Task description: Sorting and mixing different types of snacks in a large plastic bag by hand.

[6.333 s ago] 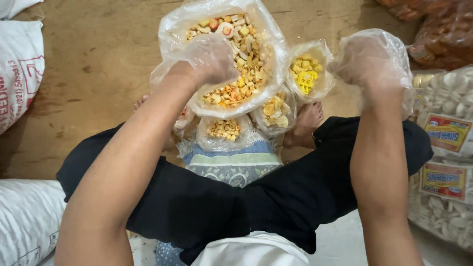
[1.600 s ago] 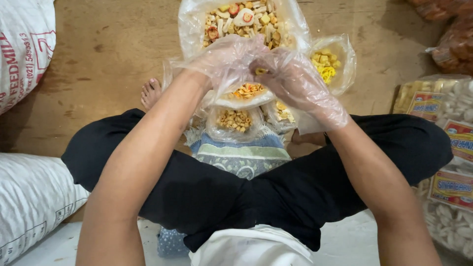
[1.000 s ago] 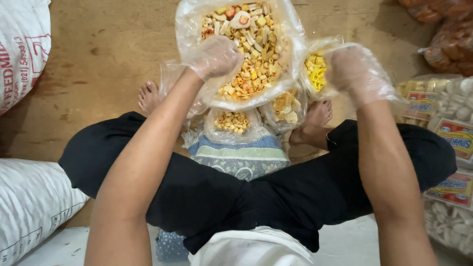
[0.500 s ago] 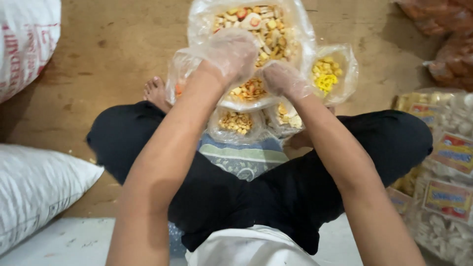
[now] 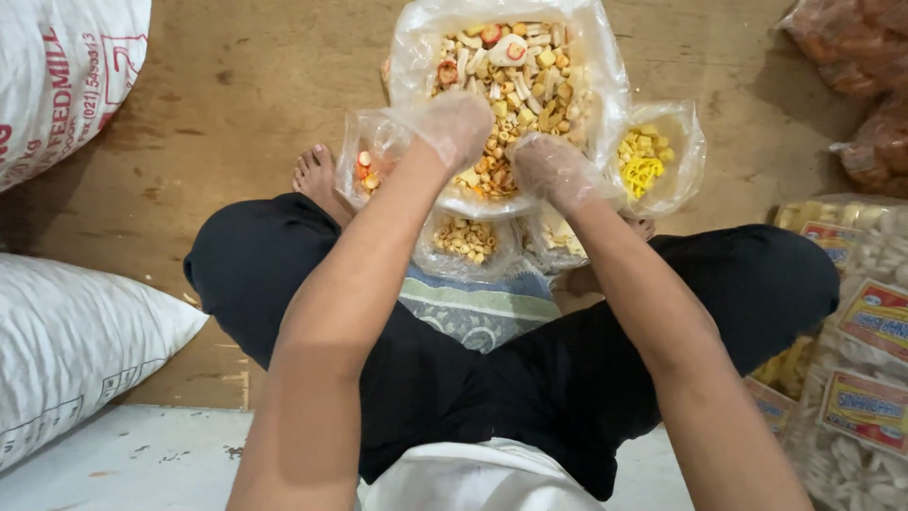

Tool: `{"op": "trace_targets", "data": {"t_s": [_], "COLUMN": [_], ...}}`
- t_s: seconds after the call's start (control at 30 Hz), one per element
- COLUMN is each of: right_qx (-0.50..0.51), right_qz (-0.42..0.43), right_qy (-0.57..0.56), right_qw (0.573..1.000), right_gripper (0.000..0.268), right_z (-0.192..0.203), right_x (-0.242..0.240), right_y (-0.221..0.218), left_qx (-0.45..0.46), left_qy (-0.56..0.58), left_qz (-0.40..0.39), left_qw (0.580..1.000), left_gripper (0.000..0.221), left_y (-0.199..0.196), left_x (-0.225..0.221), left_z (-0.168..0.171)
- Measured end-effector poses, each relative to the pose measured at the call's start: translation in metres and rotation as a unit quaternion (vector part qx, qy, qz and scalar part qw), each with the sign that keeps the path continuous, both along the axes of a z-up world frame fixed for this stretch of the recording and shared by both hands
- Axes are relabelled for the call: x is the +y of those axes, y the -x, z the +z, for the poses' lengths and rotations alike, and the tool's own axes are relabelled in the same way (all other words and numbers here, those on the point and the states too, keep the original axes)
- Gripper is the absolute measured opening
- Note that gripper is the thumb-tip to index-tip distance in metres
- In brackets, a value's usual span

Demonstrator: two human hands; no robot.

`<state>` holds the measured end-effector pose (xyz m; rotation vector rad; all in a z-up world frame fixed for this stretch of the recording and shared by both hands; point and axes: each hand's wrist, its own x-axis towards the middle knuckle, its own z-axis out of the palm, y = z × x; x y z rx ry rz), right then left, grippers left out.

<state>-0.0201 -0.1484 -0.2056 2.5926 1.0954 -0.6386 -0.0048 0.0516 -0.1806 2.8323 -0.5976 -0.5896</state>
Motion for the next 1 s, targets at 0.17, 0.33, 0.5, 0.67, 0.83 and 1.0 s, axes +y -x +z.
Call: {"op": "trace_targets", "data": {"t_s": [0.17, 0.33, 0.5, 0.67, 0.83, 1.0], "right_qx": [-0.011, -0.065, 0.073, 0.139, 0.100, 0.084], "right_qz": [0.004, 0.011, -0.137, -0.219, -0.233, -0.210], "right_qy": [-0.052, -0.072, -0.080, -0.112, -0.185, -0.245], "right_qw": [0.999, 0.995, 0.985, 0.959, 0.950, 0.943], "right_gripper": [0.028, 0.024, 0.030, 0.026, 0.033, 0.035], "right_z": [0.019, 0.001, 0.040, 0.038, -0.007, 0.009], "right_x": [-0.006, -0.015, -0.009, -0.013, -0.025, -0.023], "right_y": [0.005, -0.010, -0.020, -0.027, -0.033, -0.028], "left_qx": [0.052, 0.061, 0.070, 0.126, 0.110, 0.084], "left_qy": [0.022, -0.025, -0.038, -0.073, -0.094, -0.097], "left_qz": [0.024, 0.054, 0.113, 0.171, 0.079, 0.064], "left_qw": [0.998, 0.996, 0.990, 0.974, 0.986, 0.990], "left_gripper": [0.027, 0.028, 0.034, 0.047, 0.045, 0.040], "left_y": [0.035, 0.040, 0.032, 0.031, 0.041, 0.043], "left_x": [0.003, -0.002, -0.008, -0.017, -0.021, -0.017], "left_z": [-0.055, -0.074, -0.087, -0.088, -0.091, -0.079]}}
